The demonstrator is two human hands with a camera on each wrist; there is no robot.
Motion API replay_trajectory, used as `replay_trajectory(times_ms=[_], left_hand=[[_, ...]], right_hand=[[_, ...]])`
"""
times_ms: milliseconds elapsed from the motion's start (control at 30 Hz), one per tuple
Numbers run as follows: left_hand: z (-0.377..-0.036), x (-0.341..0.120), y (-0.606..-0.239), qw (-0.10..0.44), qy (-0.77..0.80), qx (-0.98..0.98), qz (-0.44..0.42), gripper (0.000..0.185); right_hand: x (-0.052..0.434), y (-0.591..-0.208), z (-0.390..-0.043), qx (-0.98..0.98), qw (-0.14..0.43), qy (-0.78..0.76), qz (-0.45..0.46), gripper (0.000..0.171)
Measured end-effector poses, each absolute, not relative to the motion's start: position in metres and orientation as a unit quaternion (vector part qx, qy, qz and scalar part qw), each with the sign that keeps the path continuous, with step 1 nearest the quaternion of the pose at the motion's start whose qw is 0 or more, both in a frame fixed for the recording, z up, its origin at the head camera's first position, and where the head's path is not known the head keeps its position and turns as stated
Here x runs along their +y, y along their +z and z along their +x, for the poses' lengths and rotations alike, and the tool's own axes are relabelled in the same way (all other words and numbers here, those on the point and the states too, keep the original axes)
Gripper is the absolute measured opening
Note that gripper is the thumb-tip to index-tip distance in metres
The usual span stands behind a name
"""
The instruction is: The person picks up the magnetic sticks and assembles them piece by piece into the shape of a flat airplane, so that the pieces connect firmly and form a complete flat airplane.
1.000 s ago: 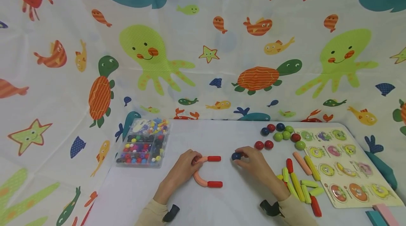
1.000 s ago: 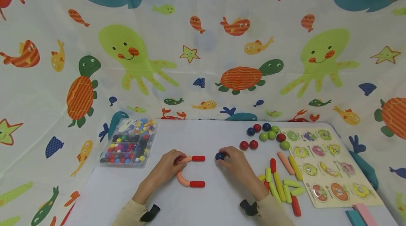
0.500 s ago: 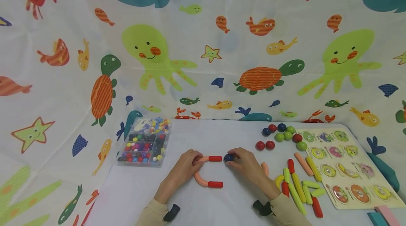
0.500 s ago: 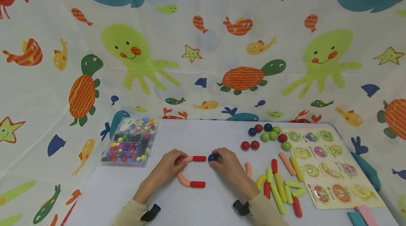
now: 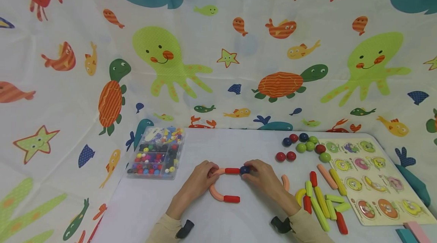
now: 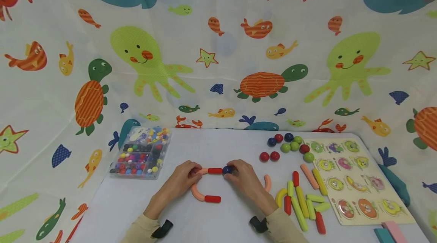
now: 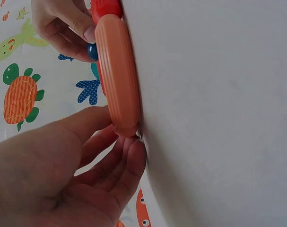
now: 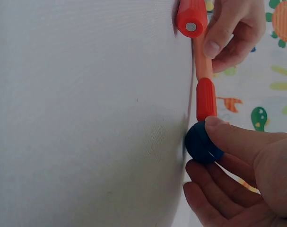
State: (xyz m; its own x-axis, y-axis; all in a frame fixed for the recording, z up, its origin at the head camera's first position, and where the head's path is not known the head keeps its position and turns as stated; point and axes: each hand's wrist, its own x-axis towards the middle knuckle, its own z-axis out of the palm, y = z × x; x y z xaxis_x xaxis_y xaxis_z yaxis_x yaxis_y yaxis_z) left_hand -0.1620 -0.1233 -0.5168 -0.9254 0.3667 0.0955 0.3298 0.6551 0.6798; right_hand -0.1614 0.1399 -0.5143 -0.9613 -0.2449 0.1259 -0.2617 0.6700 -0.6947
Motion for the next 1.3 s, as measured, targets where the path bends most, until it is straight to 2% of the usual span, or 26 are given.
replay_trajectory(times_ms=[200, 367, 600, 733, 1000, 1133, 1300], left_hand=[[-0.160, -0.124, -0.514, 0.030, 0.357, 0.917, 0.176, 0.025], [-0.154, -0.124, -0.510, 0.011, 0.345, 0.923, 0.172, 0.026], [-0.146, -0.121, -0.501, -0.013, 0.371, 0.906, 0.205, 0.018], [-0.143, -0.119, -0.496, 0.010, 0.397, 0.888, 0.231, 0.020], [-0.140, -0.116, -0.497, 0.055, 0.413, 0.866, 0.276, 0.022], [-0.138, -0.115, -0.495, 0.105, 0.416, 0.861, 0.272, 0.025], [-0.137, -0.113, -0.495, 0.136, 0.408, 0.860, 0.274, 0.029]], right_hand=[[0.141, -0.513, -0.162, -0.911, -0.004, 0.392, 0.132, 0.039], [0.144, -0.511, -0.160, -0.912, -0.002, 0.389, 0.129, 0.040], [0.168, -0.503, -0.162, -0.915, -0.010, 0.393, 0.093, 0.040], [0.195, -0.496, -0.169, -0.914, 0.004, 0.397, 0.081, 0.038], [0.244, -0.486, -0.185, -0.922, 0.105, 0.370, 0.046, 0.031], [0.259, -0.487, -0.191, -0.926, 0.102, 0.362, 0.004, 0.035], [0.268, -0.491, -0.194, -0.930, 0.057, 0.362, -0.032, 0.040]])
